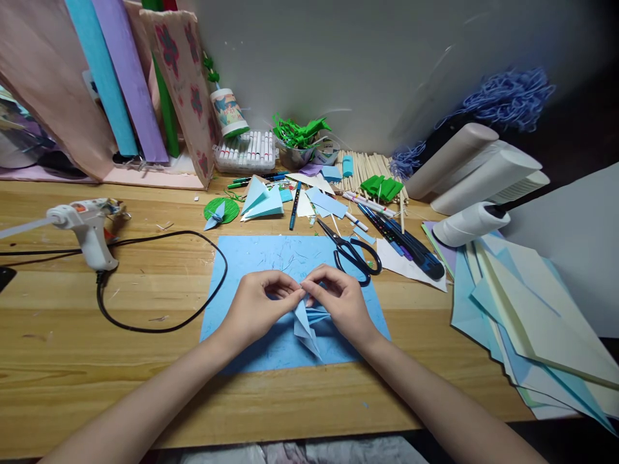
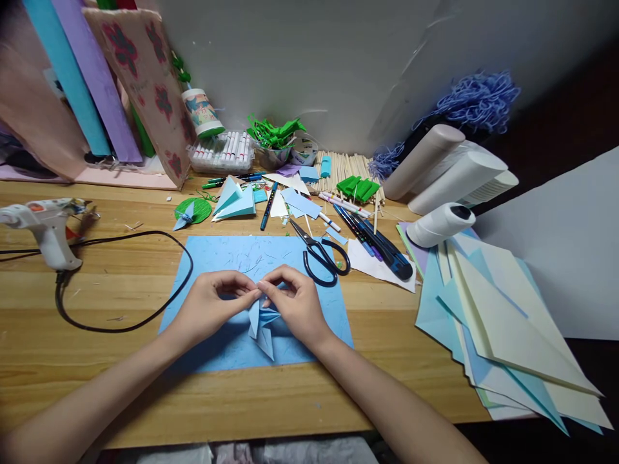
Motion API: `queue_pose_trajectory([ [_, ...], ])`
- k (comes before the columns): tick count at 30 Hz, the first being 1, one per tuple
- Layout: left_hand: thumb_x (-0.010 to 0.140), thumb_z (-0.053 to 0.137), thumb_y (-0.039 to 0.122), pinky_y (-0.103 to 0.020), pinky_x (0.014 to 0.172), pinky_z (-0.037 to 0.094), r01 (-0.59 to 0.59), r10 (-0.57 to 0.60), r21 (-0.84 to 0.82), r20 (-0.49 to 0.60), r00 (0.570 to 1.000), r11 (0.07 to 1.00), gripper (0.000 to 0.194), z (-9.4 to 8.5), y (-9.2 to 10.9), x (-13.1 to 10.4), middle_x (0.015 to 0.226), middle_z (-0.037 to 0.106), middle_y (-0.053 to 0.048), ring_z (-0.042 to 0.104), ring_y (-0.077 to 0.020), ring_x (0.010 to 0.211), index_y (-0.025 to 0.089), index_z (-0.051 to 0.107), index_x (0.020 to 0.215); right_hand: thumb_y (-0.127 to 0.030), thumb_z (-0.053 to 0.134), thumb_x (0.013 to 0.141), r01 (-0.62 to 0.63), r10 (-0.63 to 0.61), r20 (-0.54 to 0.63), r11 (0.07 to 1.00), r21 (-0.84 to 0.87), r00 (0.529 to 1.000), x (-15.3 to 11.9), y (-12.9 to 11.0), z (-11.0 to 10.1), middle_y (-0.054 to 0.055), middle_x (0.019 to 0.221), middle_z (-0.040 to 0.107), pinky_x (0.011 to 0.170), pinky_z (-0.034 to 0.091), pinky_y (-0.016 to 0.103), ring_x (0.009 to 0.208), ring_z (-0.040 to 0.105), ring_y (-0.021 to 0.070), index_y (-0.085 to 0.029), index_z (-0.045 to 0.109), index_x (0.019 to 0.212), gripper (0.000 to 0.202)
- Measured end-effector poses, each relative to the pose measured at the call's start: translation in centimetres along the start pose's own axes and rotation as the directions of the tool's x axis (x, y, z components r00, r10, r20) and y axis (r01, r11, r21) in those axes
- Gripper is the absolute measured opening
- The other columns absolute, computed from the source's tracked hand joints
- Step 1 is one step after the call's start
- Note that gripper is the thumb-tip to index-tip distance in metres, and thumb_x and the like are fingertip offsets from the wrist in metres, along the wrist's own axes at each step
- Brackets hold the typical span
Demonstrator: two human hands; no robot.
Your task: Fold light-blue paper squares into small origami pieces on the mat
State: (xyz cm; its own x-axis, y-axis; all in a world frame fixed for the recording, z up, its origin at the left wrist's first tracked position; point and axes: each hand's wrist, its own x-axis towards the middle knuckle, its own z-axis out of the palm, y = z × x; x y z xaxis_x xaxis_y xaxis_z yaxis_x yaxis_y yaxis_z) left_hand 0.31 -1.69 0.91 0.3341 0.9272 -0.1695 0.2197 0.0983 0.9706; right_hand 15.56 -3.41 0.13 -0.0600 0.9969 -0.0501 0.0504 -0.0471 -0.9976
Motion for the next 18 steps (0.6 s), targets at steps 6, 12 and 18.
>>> queue_pose_trajectory([
  [6, 0.065, 0.068, 0.033, -0.02, 0.054, 0.042, 0.091, -0.089, -0.106, 0.018, 0.996, 0.99, 0.022, -0.3, -0.1, 0.5, 0.065, 0.065, -0.003, 0.055, -0.0111, 0.058, 0.012, 0.065, 0.07, -0.033, 0.063, 0.073, -0.108, 0.099, 0.123, 0.992, 0.071, 0.987, 0.8, 0.3, -0.8, -0.001, 0.064, 0.058, 0.053, 0.046, 0.022, 0.053, 0.056, 0.0097, -0.016, 0.062, 0.074, 0.016],
  [12, 0.066, 0.066, 0.038, -0.022, 0.058, 0.046, 0.144, -0.14, -0.18, 0.033, 0.99, 0.973, 0.027, -0.5, -0.1, 0.7, 0.067, 0.065, -0.004, 0.057, -0.0128, 0.061, 0.012, 0.069, 0.074, -0.032, 0.069, 0.067, -0.111, 0.101, 0.111, 0.99, 0.089, 0.989, 1.0, 0.6, -1.1, -0.001, 0.067, 0.06, 0.05, 0.046, 0.022, 0.051, 0.054, 0.0085, -0.016, 0.062, 0.071, 0.018],
  [18, 0.062, 0.069, 0.038, -0.023, 0.059, 0.048, 0.237, -0.214, -0.235, 0.119, 0.97, 0.943, 0.028, -0.7, -0.3, 0.9, 0.065, 0.067, -0.004, 0.057, -0.0124, 0.059, 0.013, 0.071, 0.075, -0.032, 0.07, 0.066, -0.133, 0.122, 0.115, 0.987, 0.088, 0.986, 0.8, 0.4, -0.9, 0.0, 0.066, 0.062, 0.049, 0.045, 0.022, 0.051, 0.055, 0.0089, -0.015, 0.063, 0.069, 0.019],
])
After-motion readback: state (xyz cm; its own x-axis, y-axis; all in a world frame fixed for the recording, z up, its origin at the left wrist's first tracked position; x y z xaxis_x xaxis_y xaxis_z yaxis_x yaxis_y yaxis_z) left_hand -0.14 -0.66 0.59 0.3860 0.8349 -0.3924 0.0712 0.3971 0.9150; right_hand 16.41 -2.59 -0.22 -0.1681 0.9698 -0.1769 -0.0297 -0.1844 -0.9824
